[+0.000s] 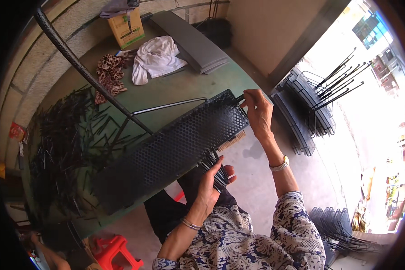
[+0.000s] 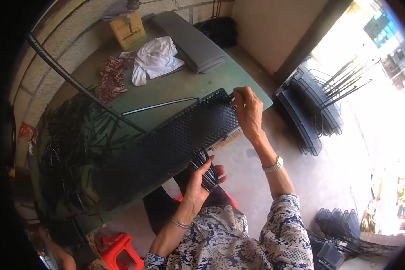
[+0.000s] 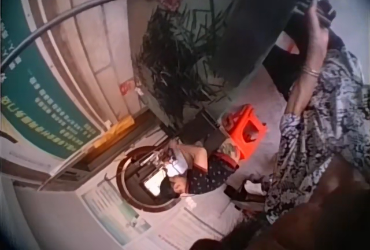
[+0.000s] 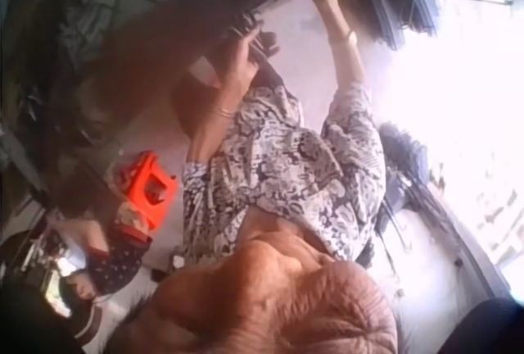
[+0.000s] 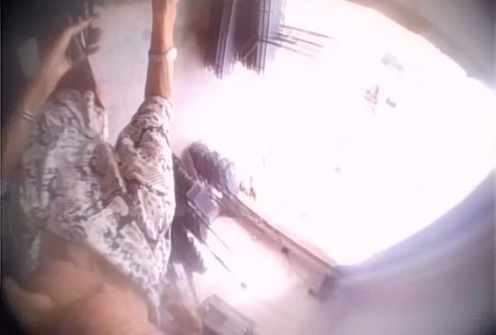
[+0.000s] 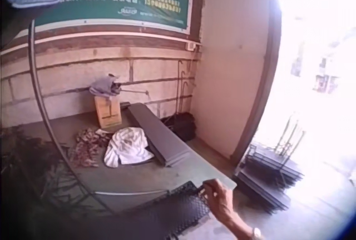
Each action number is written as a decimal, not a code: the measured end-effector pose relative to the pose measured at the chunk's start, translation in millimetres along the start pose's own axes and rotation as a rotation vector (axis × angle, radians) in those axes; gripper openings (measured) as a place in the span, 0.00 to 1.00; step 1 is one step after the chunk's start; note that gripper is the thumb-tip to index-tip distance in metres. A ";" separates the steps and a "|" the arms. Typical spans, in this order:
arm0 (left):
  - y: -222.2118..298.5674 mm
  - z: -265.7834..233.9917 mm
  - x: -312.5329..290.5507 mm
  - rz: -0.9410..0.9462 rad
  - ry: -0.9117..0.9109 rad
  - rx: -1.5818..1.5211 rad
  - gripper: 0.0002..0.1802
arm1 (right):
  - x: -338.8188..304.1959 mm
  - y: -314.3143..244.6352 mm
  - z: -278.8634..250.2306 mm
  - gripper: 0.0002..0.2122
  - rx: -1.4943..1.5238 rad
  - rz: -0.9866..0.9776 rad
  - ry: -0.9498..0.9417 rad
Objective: The person gathers plastic strips from a table and inserts them individually into the holes of a perforated panel by hand.
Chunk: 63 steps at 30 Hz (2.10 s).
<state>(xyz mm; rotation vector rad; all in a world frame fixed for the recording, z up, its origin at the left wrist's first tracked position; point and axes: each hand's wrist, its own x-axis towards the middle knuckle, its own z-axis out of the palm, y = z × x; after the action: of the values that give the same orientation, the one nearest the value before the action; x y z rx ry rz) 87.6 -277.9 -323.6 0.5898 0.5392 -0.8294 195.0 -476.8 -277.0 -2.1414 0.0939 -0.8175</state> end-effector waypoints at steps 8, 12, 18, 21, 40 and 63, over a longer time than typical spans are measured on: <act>-1.4 -0.1 0.7 -0.007 -0.015 -0.063 0.15 | 2.2 -1.4 4.3 0.03 -0.019 -0.058 -0.045; -2.1 -0.7 -0.2 -0.005 -0.008 -0.055 0.13 | 1.4 0.5 4.3 0.02 -0.019 -0.073 -0.059; -3.5 1.2 -2.2 -0.007 0.001 -0.048 0.12 | 2.8 -1.3 4.5 0.02 -0.002 -0.084 -0.054; -3.9 1.5 -5.3 -0.003 0.004 -0.027 0.11 | 4.2 -3.4 3.6 0.02 0.008 -0.060 -0.093; 2.4 13.4 -7.8 0.149 -0.011 0.095 0.12 | -10.1 17.0 10.8 0.09 -0.402 -0.173 -0.147; 7.2 22.2 -13.1 0.266 0.054 0.256 0.15 | -61.9 -48.4 -26.4 0.11 0.383 0.460 -0.841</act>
<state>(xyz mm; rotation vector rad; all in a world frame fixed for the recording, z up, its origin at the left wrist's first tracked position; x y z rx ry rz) 90.6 -282.1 -297.3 0.9004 0.3953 -0.6344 121.0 -442.3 -262.3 -1.8247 -0.0120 0.3319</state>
